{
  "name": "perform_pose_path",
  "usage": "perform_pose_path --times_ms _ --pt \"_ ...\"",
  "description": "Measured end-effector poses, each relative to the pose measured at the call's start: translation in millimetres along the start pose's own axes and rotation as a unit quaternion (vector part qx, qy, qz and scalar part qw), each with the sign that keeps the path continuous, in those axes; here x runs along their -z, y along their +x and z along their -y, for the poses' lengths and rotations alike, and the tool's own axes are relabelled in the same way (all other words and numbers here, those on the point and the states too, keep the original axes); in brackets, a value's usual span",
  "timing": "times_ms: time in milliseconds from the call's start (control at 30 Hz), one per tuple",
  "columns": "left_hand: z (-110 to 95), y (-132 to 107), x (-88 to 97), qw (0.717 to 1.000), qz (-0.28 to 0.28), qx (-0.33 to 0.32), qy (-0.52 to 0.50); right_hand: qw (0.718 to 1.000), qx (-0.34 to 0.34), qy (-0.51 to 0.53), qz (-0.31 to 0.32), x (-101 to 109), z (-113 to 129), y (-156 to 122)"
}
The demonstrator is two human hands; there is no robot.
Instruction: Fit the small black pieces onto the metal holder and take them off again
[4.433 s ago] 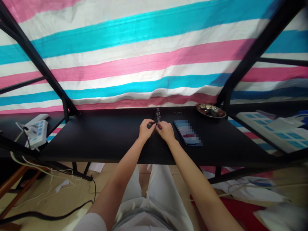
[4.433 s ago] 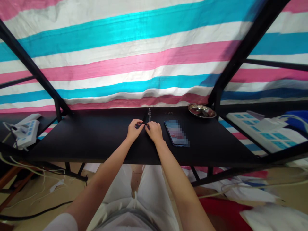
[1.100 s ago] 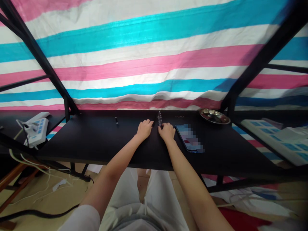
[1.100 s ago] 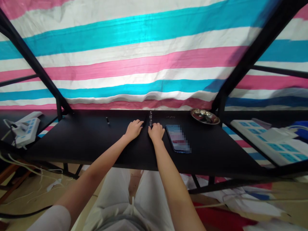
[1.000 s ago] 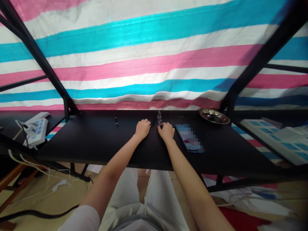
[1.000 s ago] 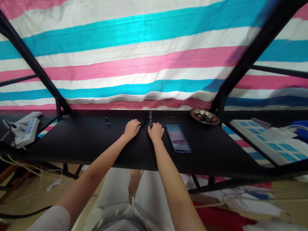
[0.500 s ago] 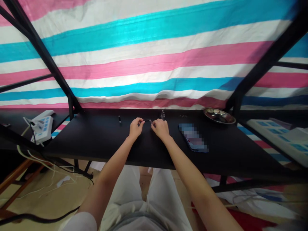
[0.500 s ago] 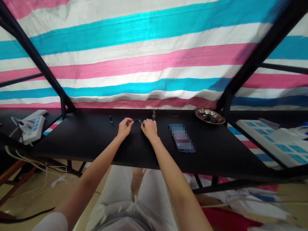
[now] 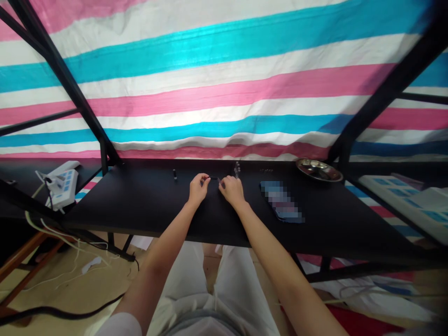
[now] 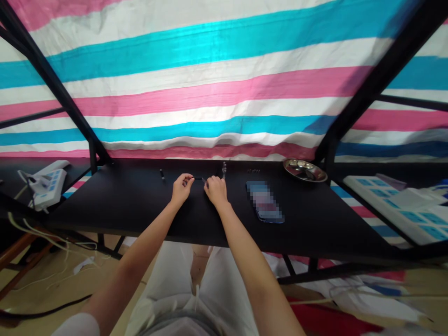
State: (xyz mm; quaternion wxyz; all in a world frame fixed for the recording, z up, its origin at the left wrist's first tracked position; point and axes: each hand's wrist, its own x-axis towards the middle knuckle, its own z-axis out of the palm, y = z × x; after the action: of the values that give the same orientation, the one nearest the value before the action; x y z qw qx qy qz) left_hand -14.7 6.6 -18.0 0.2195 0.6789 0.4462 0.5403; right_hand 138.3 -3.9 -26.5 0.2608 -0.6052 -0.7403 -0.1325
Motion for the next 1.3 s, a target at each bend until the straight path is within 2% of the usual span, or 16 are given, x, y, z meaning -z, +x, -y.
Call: perform_pose_path --times_ms 300,533,700,833,967,1300 --pt "-7 0 1.5 0.995 0.013 0.044 -0.094 0.999 0.026 -0.022 -0.026 4 3 -6" --pt "2 -1 -4.7 0.995 0.072 0.02 -0.066 0.998 0.044 0.007 -0.043 4 5 -8" --pt "2 -2 -5.1 0.995 0.066 0.036 -0.072 0.997 0.024 0.064 -0.041 4 7 -10" --pt "0 -2 -3.2 0.995 0.073 0.018 -0.058 0.995 0.001 0.095 -0.034 4 9 -10" --pt "0 -2 -2.7 0.995 0.093 0.002 -0.042 0.995 0.017 0.093 -0.038 5 11 -11" --pt "0 2 1.7 0.988 0.098 0.076 -0.095 0.992 0.05 0.094 -0.068 10 15 -11"
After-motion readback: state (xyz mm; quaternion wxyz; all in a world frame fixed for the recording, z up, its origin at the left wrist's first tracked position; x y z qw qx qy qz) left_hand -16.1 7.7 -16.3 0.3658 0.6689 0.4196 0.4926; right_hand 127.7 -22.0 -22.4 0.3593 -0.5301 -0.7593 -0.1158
